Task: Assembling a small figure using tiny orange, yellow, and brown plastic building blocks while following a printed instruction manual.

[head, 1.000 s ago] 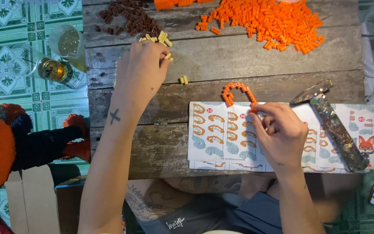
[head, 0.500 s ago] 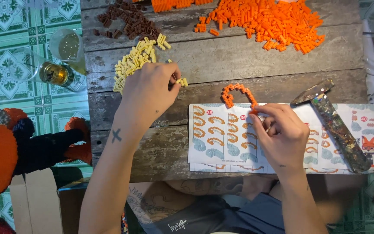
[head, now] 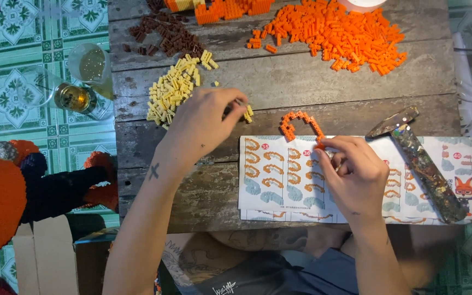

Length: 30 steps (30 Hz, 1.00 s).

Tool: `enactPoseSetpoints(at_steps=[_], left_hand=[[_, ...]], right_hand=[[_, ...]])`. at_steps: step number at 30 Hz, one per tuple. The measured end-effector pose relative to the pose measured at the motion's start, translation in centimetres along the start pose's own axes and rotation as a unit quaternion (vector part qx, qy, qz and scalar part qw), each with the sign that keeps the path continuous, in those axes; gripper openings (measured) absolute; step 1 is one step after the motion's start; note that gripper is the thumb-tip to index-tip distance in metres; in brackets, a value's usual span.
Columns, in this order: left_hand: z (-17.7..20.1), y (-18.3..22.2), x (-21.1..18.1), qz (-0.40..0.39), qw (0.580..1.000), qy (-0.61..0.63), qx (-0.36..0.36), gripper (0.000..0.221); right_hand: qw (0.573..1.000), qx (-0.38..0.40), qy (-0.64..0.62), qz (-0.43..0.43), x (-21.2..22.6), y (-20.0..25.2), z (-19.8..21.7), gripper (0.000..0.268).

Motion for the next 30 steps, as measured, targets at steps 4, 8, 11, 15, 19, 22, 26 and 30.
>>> enactPoseSetpoints(at_steps=[4, 8, 11, 15, 19, 22, 26, 30], left_hand=[[1.3, -0.4, 2.7, 0.031, 0.996, -0.043, -0.067, 0.021], [3.7, -1.3, 4.4, 0.050, 0.985, -0.094, -0.135, 0.023], [3.5, -2.0, 4.0, 0.049, 0.970, -0.148, -0.189, 0.021], [2.4, -3.6, 4.4, 0.035, 0.951, -0.222, -0.214, 0.025], [1.7, -4.8, 5.0, 0.014, 0.912, -0.312, -0.268, 0.035], [1.5, -6.0, 4.5, 0.018, 0.908, -0.347, -0.233, 0.036], [2.0, -5.4, 1.9, -0.040, 0.936, -0.281, -0.209, 0.013], [0.4, -2.9, 0.0, -0.041, 0.985, -0.163, -0.046, 0.013]], right_hand=[[1.000, -0.002, 0.003, 0.000, 0.0, 0.0, 0.0, 0.018], [1.000, -0.008, 0.003, 0.003, -0.5, 0.2, 0.1, 0.017], [1.000, -0.017, 0.003, 0.018, -0.4, 0.4, 0.3, 0.016], [0.999, -0.030, 0.016, 0.024, 0.5, 0.4, 0.7, 0.010], [0.998, -0.030, 0.028, 0.044, 1.5, 0.3, 0.8, 0.004], [0.998, -0.028, 0.027, 0.041, 1.2, 0.3, 0.7, 0.003], [0.998, -0.029, 0.033, 0.039, 0.7, 0.5, 0.6, 0.005], [0.996, -0.009, 0.085, 0.028, 0.7, -0.1, 0.6, 0.009]])
Point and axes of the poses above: each hand's wrist, its own y-axis away from the middle knuckle, its own z-axis out of the back of the hand, x = y × z, the point moved 10 cm from there along -y, towards the middle knuckle, and after that the axes turned 4 degrees about z, right-handed, at the moved point
